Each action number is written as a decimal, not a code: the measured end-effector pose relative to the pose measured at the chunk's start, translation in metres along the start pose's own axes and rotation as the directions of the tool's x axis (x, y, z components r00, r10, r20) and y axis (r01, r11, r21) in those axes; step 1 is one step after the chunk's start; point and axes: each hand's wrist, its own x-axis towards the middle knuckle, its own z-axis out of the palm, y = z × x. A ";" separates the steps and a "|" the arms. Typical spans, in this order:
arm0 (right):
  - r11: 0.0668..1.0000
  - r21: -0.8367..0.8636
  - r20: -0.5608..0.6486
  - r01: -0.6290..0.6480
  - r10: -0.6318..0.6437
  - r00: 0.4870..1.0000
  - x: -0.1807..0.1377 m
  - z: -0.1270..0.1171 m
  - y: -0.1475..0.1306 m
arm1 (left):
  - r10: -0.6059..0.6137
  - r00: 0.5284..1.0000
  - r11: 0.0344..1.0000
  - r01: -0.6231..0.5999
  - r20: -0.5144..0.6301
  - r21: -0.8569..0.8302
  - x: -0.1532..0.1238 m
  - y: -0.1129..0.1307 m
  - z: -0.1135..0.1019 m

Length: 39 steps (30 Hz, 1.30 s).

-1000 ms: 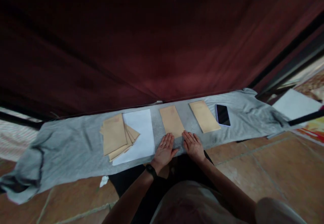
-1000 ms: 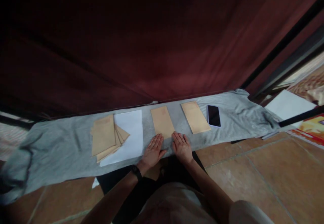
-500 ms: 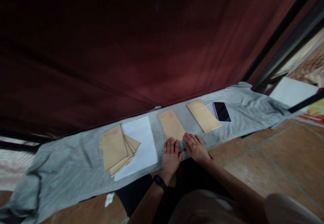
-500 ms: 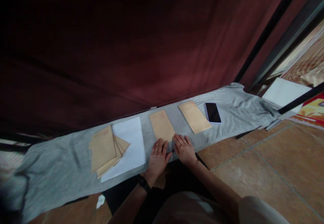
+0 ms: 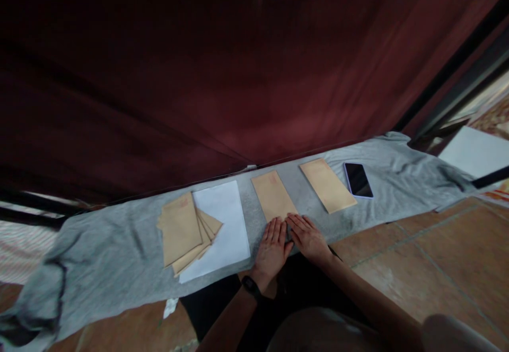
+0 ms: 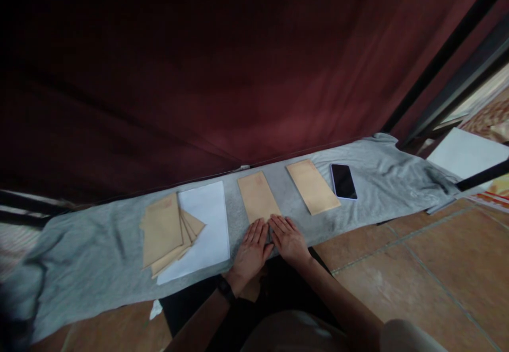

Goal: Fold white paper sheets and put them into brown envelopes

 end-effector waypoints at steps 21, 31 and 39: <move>0.999 -0.036 -0.014 0.001 -0.002 1.000 -0.004 -0.015 0.014 | -0.010 1.000 0.998 0.010 0.000 0.055 0.005 0.001 -0.014; 1.000 0.008 -0.016 -0.019 0.020 1.000 0.008 -0.017 0.010 | -0.034 0.998 0.999 0.036 -0.061 0.029 -0.002 -0.002 -0.010; 0.995 0.076 0.029 0.058 -0.060 0.998 0.010 -0.008 -0.003 | -0.034 0.999 0.998 0.036 -0.038 0.051 -0.007 -0.005 -0.006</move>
